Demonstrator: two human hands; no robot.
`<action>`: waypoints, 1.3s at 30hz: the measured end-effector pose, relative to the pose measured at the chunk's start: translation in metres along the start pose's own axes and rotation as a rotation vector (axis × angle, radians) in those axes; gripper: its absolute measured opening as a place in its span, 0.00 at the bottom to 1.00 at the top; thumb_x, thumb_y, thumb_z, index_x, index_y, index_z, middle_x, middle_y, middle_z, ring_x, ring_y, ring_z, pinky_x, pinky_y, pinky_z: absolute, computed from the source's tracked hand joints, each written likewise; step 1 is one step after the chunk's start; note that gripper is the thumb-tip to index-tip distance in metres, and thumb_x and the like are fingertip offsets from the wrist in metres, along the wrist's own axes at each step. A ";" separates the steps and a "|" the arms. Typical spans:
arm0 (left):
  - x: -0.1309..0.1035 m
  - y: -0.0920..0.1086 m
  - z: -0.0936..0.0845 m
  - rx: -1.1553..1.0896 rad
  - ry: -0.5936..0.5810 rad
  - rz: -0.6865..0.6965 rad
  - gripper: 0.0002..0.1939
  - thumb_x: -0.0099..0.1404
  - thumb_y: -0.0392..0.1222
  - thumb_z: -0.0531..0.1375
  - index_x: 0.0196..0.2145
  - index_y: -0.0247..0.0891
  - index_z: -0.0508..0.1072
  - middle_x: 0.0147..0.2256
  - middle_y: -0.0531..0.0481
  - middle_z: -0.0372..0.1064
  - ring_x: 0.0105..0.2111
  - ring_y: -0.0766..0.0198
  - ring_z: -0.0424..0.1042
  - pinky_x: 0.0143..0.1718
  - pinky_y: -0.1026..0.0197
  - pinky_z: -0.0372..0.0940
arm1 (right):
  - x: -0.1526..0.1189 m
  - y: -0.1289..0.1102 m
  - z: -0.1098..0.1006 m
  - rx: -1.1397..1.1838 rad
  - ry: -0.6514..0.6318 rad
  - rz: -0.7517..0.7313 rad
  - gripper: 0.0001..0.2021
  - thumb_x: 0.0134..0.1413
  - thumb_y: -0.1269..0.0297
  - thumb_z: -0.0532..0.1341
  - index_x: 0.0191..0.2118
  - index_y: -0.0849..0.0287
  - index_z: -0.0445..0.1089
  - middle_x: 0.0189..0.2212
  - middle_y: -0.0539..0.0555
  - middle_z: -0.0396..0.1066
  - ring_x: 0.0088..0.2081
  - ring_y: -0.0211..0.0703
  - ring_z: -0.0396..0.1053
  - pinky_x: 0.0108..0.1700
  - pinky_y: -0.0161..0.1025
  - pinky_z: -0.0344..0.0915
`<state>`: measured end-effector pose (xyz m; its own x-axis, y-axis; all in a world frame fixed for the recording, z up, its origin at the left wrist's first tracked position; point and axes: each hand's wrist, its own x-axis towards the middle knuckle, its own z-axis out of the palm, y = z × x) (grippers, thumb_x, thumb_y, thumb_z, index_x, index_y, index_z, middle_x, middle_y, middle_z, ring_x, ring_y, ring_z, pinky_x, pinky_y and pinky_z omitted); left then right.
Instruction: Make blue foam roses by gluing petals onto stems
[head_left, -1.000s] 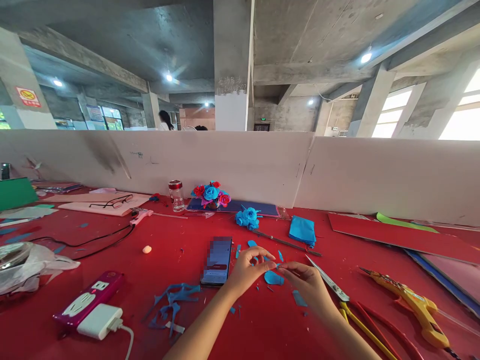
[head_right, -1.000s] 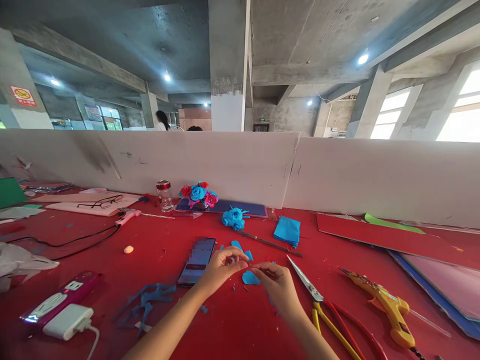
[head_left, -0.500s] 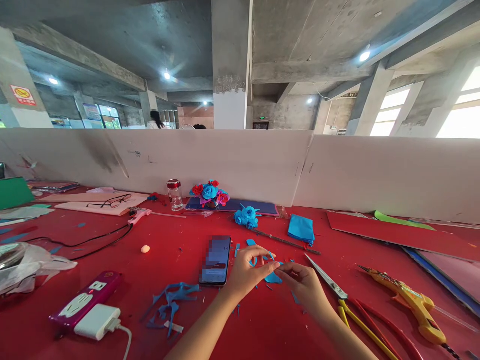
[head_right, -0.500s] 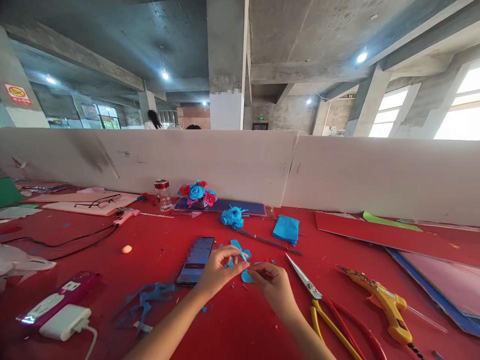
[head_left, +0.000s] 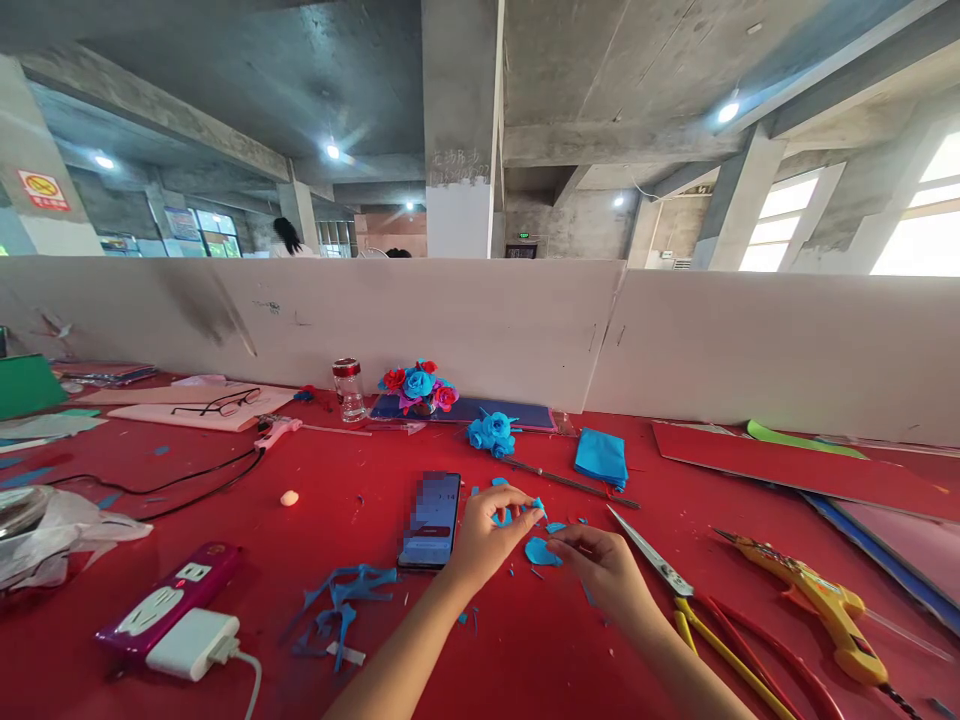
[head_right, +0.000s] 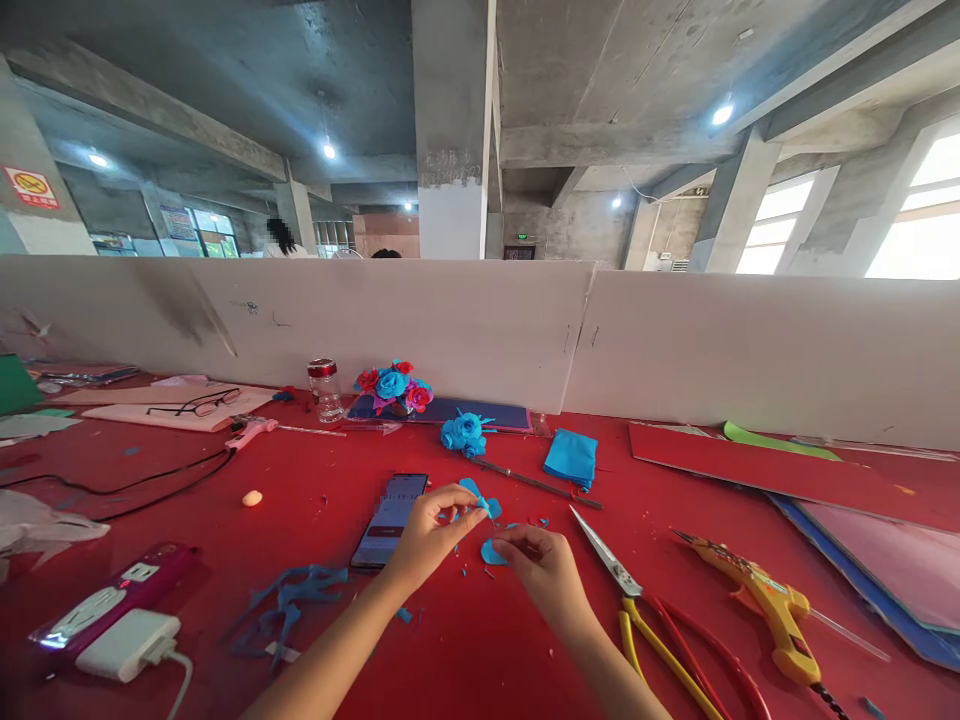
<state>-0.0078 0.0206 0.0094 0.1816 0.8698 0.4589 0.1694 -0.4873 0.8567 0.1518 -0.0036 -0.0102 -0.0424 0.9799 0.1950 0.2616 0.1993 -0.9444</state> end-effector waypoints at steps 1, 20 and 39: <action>0.001 -0.001 0.000 -0.016 -0.005 -0.023 0.09 0.55 0.45 0.60 0.26 0.37 0.74 0.27 0.50 0.71 0.27 0.65 0.65 0.28 0.65 0.58 | 0.000 -0.002 0.000 0.006 -0.017 0.015 0.14 0.41 0.53 0.62 0.22 0.61 0.72 0.18 0.50 0.67 0.21 0.36 0.61 0.22 0.32 0.55; 0.005 -0.005 -0.014 0.125 -0.098 0.061 0.12 0.60 0.46 0.55 0.27 0.36 0.73 0.28 0.52 0.70 0.27 0.66 0.64 0.28 0.66 0.55 | -0.005 -0.008 0.002 0.008 -0.087 0.054 0.16 0.44 0.50 0.59 0.23 0.60 0.66 0.17 0.45 0.57 0.17 0.30 0.48 0.18 0.31 0.46; 0.005 -0.011 -0.013 0.097 -0.137 0.085 0.10 0.61 0.46 0.55 0.29 0.37 0.70 0.29 0.52 0.67 0.29 0.66 0.63 0.31 0.67 0.57 | -0.006 -0.011 0.000 0.077 -0.193 0.027 0.15 0.46 0.51 0.58 0.25 0.59 0.70 0.20 0.49 0.64 0.22 0.34 0.57 0.23 0.32 0.52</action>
<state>-0.0210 0.0318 0.0051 0.3287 0.8096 0.4863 0.2392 -0.5694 0.7865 0.1494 -0.0122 -0.0005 -0.2221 0.9674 0.1219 0.1915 0.1658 -0.9674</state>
